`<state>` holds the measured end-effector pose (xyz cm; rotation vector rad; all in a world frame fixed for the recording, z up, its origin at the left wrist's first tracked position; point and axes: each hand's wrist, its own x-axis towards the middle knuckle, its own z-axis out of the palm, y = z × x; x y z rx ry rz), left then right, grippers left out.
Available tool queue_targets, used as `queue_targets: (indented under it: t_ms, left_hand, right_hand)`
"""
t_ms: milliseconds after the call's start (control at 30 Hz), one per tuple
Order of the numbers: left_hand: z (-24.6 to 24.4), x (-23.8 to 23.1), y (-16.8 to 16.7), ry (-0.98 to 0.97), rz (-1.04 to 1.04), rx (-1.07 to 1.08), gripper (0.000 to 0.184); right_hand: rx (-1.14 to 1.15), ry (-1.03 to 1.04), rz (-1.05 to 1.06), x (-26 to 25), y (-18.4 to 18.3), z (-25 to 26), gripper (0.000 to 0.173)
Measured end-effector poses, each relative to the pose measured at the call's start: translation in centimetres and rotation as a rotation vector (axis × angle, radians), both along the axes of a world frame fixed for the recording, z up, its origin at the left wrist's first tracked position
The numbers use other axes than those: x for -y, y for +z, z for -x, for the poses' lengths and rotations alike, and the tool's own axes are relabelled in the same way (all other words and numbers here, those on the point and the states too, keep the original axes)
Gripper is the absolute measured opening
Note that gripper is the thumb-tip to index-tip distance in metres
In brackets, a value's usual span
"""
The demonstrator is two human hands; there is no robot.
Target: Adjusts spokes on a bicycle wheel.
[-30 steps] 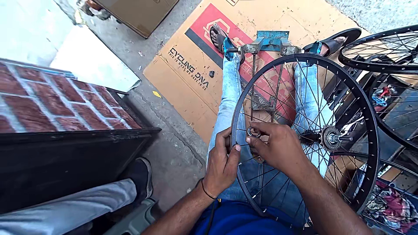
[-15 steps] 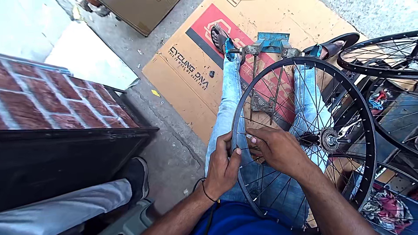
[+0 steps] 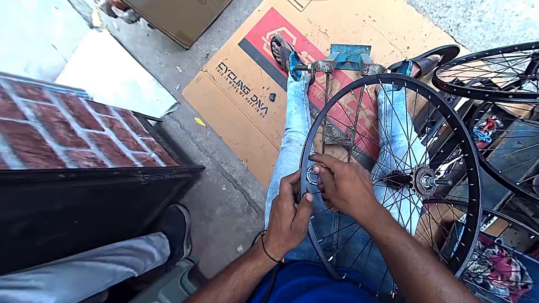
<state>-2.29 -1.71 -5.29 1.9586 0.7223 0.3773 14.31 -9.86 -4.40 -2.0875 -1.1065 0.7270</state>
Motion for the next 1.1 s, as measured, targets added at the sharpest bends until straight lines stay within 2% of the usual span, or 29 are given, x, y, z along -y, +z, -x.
queue_targets:
  t_ms: [33,133,233,400,533,633,700,800,933,1100]
  left_hand:
    - [0.1,-0.1,0.0,-0.004,0.004,0.008,0.046]
    - [0.2,0.0,-0.1,-0.025,0.014,0.04,0.045]
    - [0.0,0.2,0.0,-0.035,0.021,0.062,0.045]
    - [0.5,0.0,-0.4,-0.026,0.011,0.038,0.047]
    - [0.5,0.2,-0.4,-0.019,0.019,0.032,0.046]
    - [0.5,-0.1,-0.4,-0.014,0.032,0.027,0.045]
    - [0.6,-0.2,-0.4,-0.018,0.045,0.028,0.045]
    - [0.8,-0.1,-0.6,-0.03,0.058,0.046,0.044]
    - [0.9,-0.1,-0.5,-0.052,0.055,0.056,0.046]
    - [1.3,-0.3,-0.6,-0.055,0.077,0.032,0.046]
  right_hand:
    - [-0.039,0.03,-0.017,0.3,-0.1,-0.2,0.032]
    - [-0.152,0.094,-0.014,1.0,0.3,-0.7,0.048]
    - [-0.212,0.121,0.027,1.2,0.7,-1.1,0.048]
    - [0.036,0.116,-0.096,1.3,-0.5,-0.1,0.039]
    - [-0.012,-0.012,0.061,0.2,0.1,0.4,0.04]
    - [0.052,-0.098,-0.032,0.0,-0.5,0.8,0.034]
    - [0.136,-0.065,-0.175,0.6,-1.6,0.9,0.034]
    - [0.148,0.09,-0.192,1.4,-1.6,0.5,0.05]
    - [0.257,0.156,-0.217,1.4,-1.3,0.7,0.038]
    - [0.218,0.046,-0.149,0.6,-1.2,1.3,0.035]
